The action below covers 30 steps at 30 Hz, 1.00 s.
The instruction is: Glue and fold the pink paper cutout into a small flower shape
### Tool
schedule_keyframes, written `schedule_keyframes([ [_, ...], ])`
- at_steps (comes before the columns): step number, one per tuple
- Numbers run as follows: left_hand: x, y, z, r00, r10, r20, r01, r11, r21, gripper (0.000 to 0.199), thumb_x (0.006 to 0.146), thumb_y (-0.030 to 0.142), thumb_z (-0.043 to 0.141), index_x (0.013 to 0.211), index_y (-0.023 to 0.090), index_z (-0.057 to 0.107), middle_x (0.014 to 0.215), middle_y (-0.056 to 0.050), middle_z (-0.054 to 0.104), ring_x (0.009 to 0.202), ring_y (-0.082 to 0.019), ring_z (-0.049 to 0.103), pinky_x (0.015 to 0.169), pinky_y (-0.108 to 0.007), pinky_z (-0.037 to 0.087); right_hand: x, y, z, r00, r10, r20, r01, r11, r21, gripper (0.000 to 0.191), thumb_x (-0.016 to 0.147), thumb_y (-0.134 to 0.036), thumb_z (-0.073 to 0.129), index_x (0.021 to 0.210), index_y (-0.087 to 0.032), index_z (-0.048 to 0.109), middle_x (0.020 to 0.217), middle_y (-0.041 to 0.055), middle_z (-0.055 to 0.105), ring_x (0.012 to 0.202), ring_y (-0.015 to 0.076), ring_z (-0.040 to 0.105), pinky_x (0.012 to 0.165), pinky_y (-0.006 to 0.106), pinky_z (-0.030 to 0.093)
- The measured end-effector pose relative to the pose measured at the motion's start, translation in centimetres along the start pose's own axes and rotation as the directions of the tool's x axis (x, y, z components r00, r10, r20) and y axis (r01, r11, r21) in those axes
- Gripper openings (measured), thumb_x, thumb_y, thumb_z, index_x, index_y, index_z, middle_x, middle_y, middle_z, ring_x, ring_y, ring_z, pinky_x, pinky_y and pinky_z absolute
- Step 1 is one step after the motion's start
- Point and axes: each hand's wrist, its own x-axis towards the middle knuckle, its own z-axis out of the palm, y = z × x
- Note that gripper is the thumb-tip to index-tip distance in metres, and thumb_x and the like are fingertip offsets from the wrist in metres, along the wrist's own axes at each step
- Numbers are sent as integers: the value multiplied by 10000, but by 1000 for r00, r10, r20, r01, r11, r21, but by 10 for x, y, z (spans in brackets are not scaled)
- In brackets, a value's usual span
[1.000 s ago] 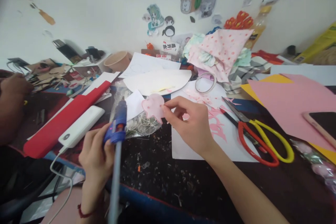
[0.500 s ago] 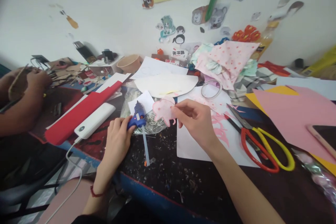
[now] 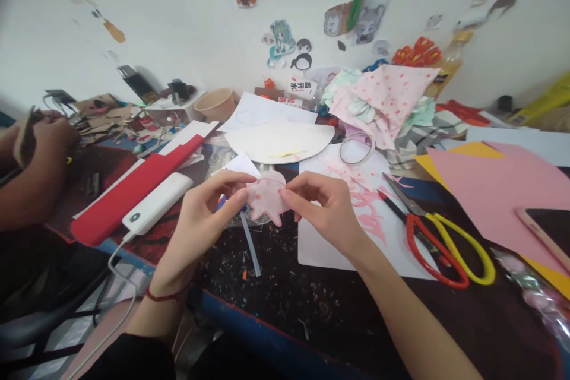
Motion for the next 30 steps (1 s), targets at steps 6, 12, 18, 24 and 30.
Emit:
schedule_keyframes([
  [6,3,-1,7,988,-147,45,153,961,-229,93,890,271,737,929,187,746,844,-22,704,737,-146,578,686,-301,443,-5,-2,0,999,-13,49,18,995,-97,129,908,-258,738,801,-187,723,691,-13,691,537,90,615,515,233,475],
  [12,-1,-5,4,977,-196,85,213,923,-322,130,889,317,769,937,197,750,823,-20,690,729,-142,574,673,-290,435,-6,1,1,995,-10,97,24,989,-148,136,929,-265,712,809,-201,715,700,-17,681,568,98,595,543,259,448],
  [18,-1,-6,4,975,-206,89,223,919,-326,133,891,318,768,946,199,753,844,-21,690,757,-144,584,688,-297,425,-5,0,3,992,-14,129,37,982,-184,131,927,-232,699,798,-214,707,702,-32,679,571,86,568,539,249,439],
  [24,0,-5,6,980,-175,90,194,939,-283,158,903,297,741,1022,192,734,849,-21,661,742,-141,557,681,-308,418,-6,0,3,989,-11,151,43,976,-215,119,929,-235,695,812,-216,713,695,-35,690,564,82,568,541,243,447],
  [30,-1,2,6,991,-81,109,106,962,-251,235,902,261,736,1123,194,690,966,-22,648,821,-143,541,746,-312,427,-5,-2,4,987,-11,160,50,969,-241,127,927,-232,690,807,-204,718,687,-30,698,556,79,571,522,228,442],
])
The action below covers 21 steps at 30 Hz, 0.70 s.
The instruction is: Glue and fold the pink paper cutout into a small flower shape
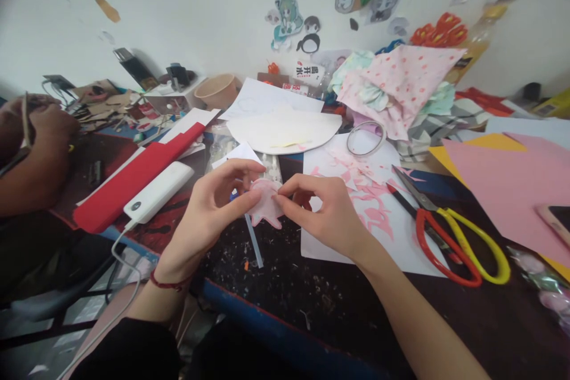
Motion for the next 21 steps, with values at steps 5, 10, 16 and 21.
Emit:
schedule_keyframes([
  [5,0,3,5,1000,31,-4,-31,999,25,265,903,235,736,1156,178,680,987,-25,656,849,-149,559,767,-318,431,-1,-2,-1,1000,7,10,-7,1000,2,135,923,-217,686,791,-197,711,669,-31,688,564,83,582,539,230,448],
  [10,3,2,8,1000,21,-15,-21,1000,22,268,905,229,739,1160,183,673,919,-10,652,797,-146,559,726,-325,420,-2,-4,-2,1000,5,22,-5,1000,4,140,920,-214,681,786,-191,713,632,-35,674,557,85,571,532,231,434],
  [16,3,3,9,1000,-2,-15,2,1000,0,242,913,218,724,1146,181,668,836,5,619,741,-139,544,693,-327,422,-1,-3,-1,999,1,37,-1,1000,7,122,908,-212,684,793,-189,713,635,-35,671,557,86,555,547,241,429],
  [21,4,3,10,1000,-26,-13,26,998,-49,239,900,201,725,1128,176,662,802,9,609,725,-141,536,670,-326,423,-1,-2,-1,999,13,43,-13,1000,1,124,906,-217,680,791,-186,715,652,-27,672,567,91,551,560,253,428],
])
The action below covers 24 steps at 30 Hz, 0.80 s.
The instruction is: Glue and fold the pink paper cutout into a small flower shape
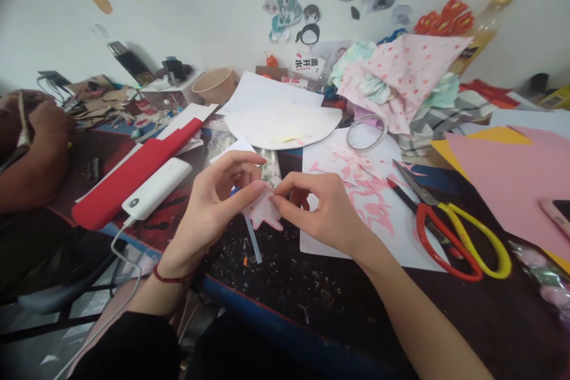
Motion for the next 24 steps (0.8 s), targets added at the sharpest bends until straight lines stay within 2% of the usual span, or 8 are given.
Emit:
schedule_keyframes([
  [7,-2,2,0,999,45,29,-47,997,64,285,890,198,725,1163,177,646,890,-10,617,799,-154,546,735,-334,422,0,-1,1,1000,0,10,0,1000,-1,114,902,-217,685,799,-183,718,670,-17,681,573,101,560,561,263,438],
  [9,-3,2,0,998,30,49,-33,997,68,295,890,191,717,1174,184,637,901,-13,624,820,-160,559,746,-329,430,0,-1,1,1000,-4,10,4,1000,-7,110,897,-212,686,795,-184,717,671,-16,681,572,102,560,559,265,437],
  [14,-4,2,2,998,-26,61,22,997,69,328,876,203,716,1189,196,620,884,-17,639,762,-158,563,664,-305,428,-1,-1,0,1000,-6,15,6,1000,-29,105,888,-184,675,792,-189,720,674,-13,687,582,109,567,565,268,441],
  [24,-4,2,4,997,-39,74,35,998,56,338,863,181,697,1191,186,619,893,-18,628,797,-164,563,698,-308,436,-1,0,2,1000,-7,27,8,999,-31,101,886,-185,677,800,-185,730,681,-18,692,587,103,563,568,265,448],
])
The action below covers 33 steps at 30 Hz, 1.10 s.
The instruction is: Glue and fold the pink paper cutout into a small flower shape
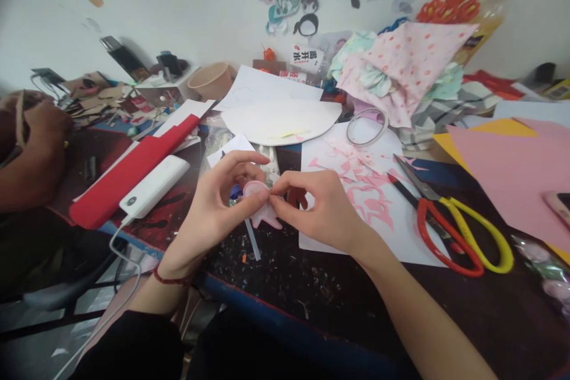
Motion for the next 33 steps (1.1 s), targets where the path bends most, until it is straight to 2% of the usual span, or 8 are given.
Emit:
schedule_keyframes([
  [13,0,-1,1,999,-20,-32,19,1000,-22,314,862,190,689,1169,185,628,849,-14,633,714,-151,543,634,-312,445,-1,1,0,1000,-4,8,4,1000,-26,142,908,-204,667,775,-199,716,679,-8,698,592,114,565,574,270,447],
  [25,-2,-1,-2,1000,-12,-10,11,999,-43,301,897,209,672,1195,193,633,886,-18,647,760,-162,573,643,-314,447,-1,-1,0,1000,-2,-2,2,999,-46,127,898,-208,678,775,-197,708,668,-14,689,582,107,558,569,268,443],
  [30,-2,1,-13,998,45,-38,-39,989,144,173,923,200,668,1083,198,735,910,-31,710,814,-177,603,750,-334,458,-1,0,-2,1000,7,6,-7,1000,-23,115,878,-184,673,767,-207,694,665,-20,671,589,112,551,577,270,453],
  [33,-1,5,-21,999,46,14,-48,969,242,118,933,240,681,1007,199,764,898,-37,751,791,-180,628,757,-335,472,-1,0,-3,1000,17,20,-17,1000,-14,112,861,-170,670,759,-212,687,648,-23,648,585,114,540,575,272,446],
])
